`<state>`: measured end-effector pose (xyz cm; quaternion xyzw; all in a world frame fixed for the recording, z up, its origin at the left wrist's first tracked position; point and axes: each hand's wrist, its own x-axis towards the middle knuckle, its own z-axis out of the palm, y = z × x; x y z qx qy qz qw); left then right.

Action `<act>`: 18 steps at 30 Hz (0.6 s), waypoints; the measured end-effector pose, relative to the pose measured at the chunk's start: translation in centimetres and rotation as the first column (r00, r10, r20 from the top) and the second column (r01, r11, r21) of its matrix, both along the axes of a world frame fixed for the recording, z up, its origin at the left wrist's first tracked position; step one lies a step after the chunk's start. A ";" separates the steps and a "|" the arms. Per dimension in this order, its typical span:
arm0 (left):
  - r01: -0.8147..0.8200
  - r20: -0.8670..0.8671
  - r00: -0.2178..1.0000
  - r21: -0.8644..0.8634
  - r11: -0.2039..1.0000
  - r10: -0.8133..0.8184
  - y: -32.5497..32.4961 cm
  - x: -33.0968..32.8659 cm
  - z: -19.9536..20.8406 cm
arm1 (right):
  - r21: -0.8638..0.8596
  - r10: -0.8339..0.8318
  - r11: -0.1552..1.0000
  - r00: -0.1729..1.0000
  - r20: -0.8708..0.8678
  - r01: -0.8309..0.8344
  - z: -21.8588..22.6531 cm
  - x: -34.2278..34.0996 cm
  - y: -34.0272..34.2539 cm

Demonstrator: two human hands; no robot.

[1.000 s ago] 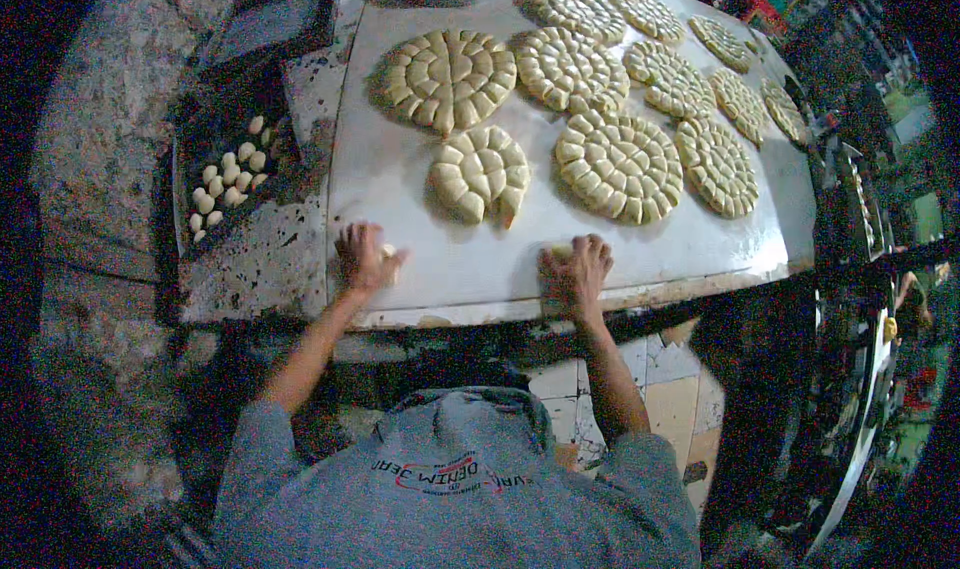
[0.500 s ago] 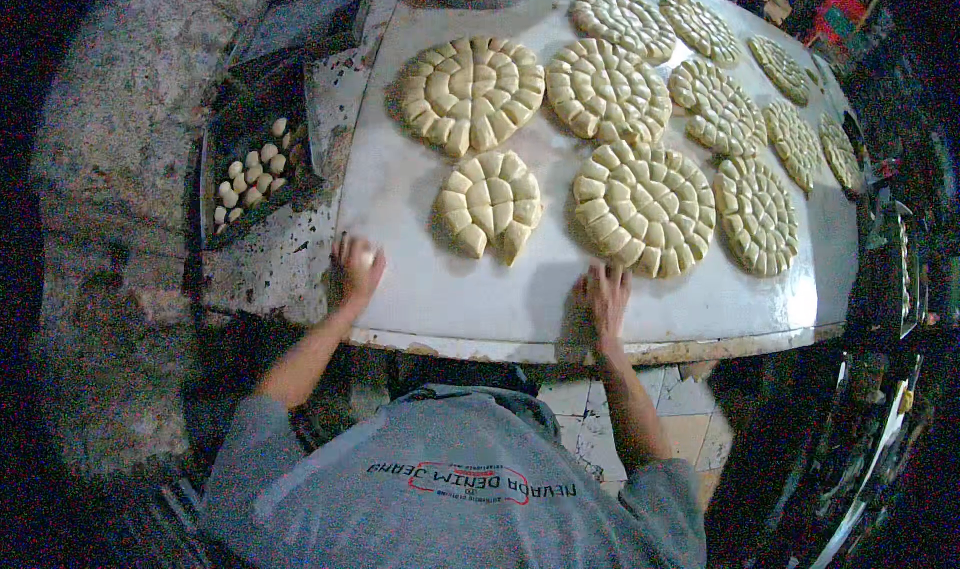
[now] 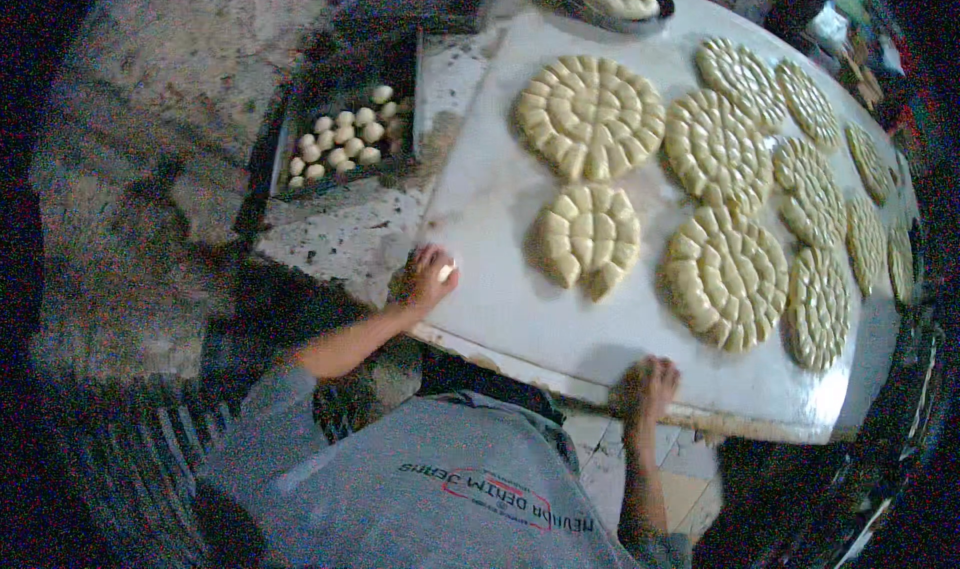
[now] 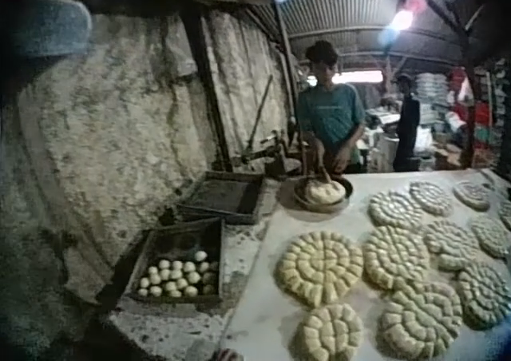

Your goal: Shaping and arranging pieces of dough into decorative bread patterns on a work table.

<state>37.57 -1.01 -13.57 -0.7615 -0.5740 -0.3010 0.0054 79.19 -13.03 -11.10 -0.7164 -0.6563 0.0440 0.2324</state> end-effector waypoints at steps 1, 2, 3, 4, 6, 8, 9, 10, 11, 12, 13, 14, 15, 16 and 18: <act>-0.049 0.059 0.997 0.024 0.998 0.048 2.5 -0.2 -0.4 | 0.007 -0.040 0.999 0.998 0.052 0.040 -0.3 0.9 1.2; -0.097 0.119 0.989 0.046 0.994 0.091 4.9 0.5 -0.5 | 0.018 -0.024 1.000 0.998 0.050 0.023 -0.6 0.4 3.2; -0.193 0.108 0.976 0.025 0.981 0.189 6.5 2.3 -0.1 | 0.154 -0.103 0.984 0.991 0.084 0.089 -0.7 -0.3 5.1; -0.219 0.263 0.946 0.076 0.973 0.192 8.0 2.3 -1.8 | 0.293 -0.164 0.947 0.982 0.091 0.130 -0.6 -2.1 6.5; -0.178 0.176 0.966 -0.091 0.980 0.192 7.6 6.5 -0.9 | 0.137 -0.236 0.965 0.968 0.089 0.223 -2.5 -3.0 6.7; -0.091 -0.004 0.996 -0.172 0.981 0.092 4.5 7.0 -0.9 | 0.017 -0.242 0.970 0.970 -0.038 0.243 -1.8 -6.7 5.9; 0.029 -0.014 0.999 -0.261 0.965 -0.034 2.5 6.9 1.0 | 0.055 -0.308 0.949 0.950 -0.060 0.311 -2.6 -7.5 4.3; 0.099 0.021 0.995 -0.295 0.951 -0.097 0.9 5.8 1.9 | 0.137 -0.212 0.968 0.977 -0.013 0.212 -3.6 -7.6 2.2; 0.227 0.080 0.974 -0.300 0.927 -0.213 -0.4 4.0 1.0 | 0.067 -0.220 0.975 0.972 0.088 0.214 -5.5 -6.2 -0.2; 0.306 0.107 0.952 -0.320 0.897 -0.287 -1.2 2.6 2.1 | -0.058 -0.142 0.983 0.920 0.366 0.175 -7.0 -3.9 -2.6; 0.333 0.120 0.943 -0.312 0.890 -0.311 -0.4 0.7 2.8 | 0.285 -0.318 0.943 0.706 0.632 0.169 -8.6 -1.7 -3.6; 0.534 0.323 0.845 -0.468 0.704 -0.426 0.1 -2.3 3.0 | 0.262 -0.370 0.929 0.665 0.648 0.262 -6.4 -2.9 -2.0; 0.698 0.534 0.716 -0.546 0.463 -0.450 0.5 -5.4 3.5 | -0.097 -0.414 0.886 0.866 0.279 0.454 -0.3 -7.9 1.4; 0.764 0.604 0.642 -0.553 0.332 -0.471 2.9 -7.3 4.7 | -0.084 -0.438 0.873 0.847 0.301 0.481 0.2 -9.2 1.5; 0.736 0.741 0.655 -0.579 0.352 -0.151 7.9 -11.0 7.3 | -0.120 -0.550 0.791 0.783 0.292 0.600 0.1 -9.4 1.8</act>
